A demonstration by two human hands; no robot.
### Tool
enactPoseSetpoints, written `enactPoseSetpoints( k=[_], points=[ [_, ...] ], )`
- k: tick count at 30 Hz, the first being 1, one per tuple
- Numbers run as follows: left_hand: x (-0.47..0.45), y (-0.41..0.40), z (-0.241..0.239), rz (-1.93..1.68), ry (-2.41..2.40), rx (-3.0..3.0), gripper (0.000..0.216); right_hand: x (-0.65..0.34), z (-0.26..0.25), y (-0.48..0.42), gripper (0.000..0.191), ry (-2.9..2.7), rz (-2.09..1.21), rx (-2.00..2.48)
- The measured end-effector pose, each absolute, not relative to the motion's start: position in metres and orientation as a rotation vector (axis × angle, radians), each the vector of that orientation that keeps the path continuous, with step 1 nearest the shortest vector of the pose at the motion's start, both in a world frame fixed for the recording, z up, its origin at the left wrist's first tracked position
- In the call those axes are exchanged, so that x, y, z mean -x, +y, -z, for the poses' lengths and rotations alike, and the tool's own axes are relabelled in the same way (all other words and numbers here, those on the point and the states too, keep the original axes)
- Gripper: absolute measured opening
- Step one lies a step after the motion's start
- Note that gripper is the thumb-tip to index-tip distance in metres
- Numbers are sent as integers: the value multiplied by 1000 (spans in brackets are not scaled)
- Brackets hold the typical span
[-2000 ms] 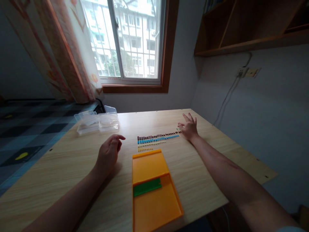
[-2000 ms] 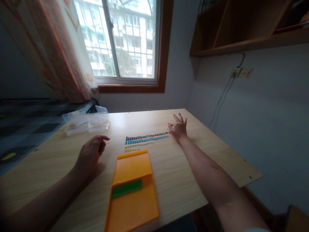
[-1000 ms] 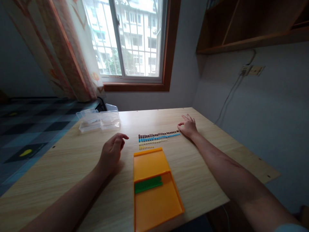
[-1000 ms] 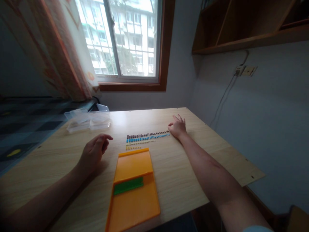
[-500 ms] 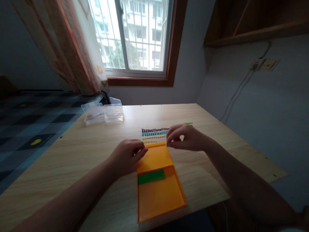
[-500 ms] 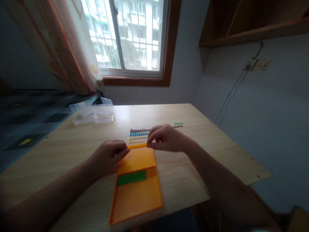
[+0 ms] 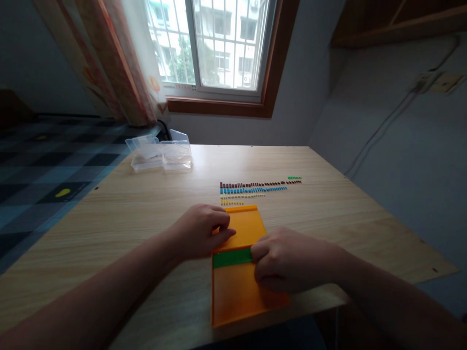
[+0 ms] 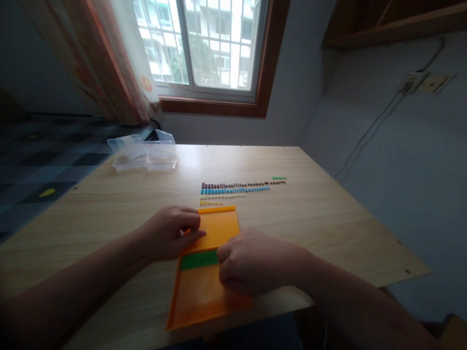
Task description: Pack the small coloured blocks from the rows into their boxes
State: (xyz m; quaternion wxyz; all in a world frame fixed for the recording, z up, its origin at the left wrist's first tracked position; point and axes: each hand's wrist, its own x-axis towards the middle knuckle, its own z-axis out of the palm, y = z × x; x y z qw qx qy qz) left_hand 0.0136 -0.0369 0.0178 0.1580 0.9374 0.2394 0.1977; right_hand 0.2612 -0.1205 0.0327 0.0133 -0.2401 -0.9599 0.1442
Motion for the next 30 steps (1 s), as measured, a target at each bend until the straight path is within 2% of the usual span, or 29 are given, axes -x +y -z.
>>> enactPoseSetpoints(
  k=[6, 11, 22, 30],
  points=[
    [-15, -40, -18, -530, 670, -2658, 32, -264, -34, -120, 19, -2998, -377, 803],
    [-16, -42, -18, -460, 679, -2720, 18, -267, -36, -120, 18, -2969, -296, 889],
    [-18, -47, -17, -396, 592, -2693, 19, -265, -39, -117, 18, -2886, -208, 1190],
    [-17, -46, -16, -394, 581, -2703, 19, -261, -39, -116, 21, -2837, -228, 1227]
  ],
)
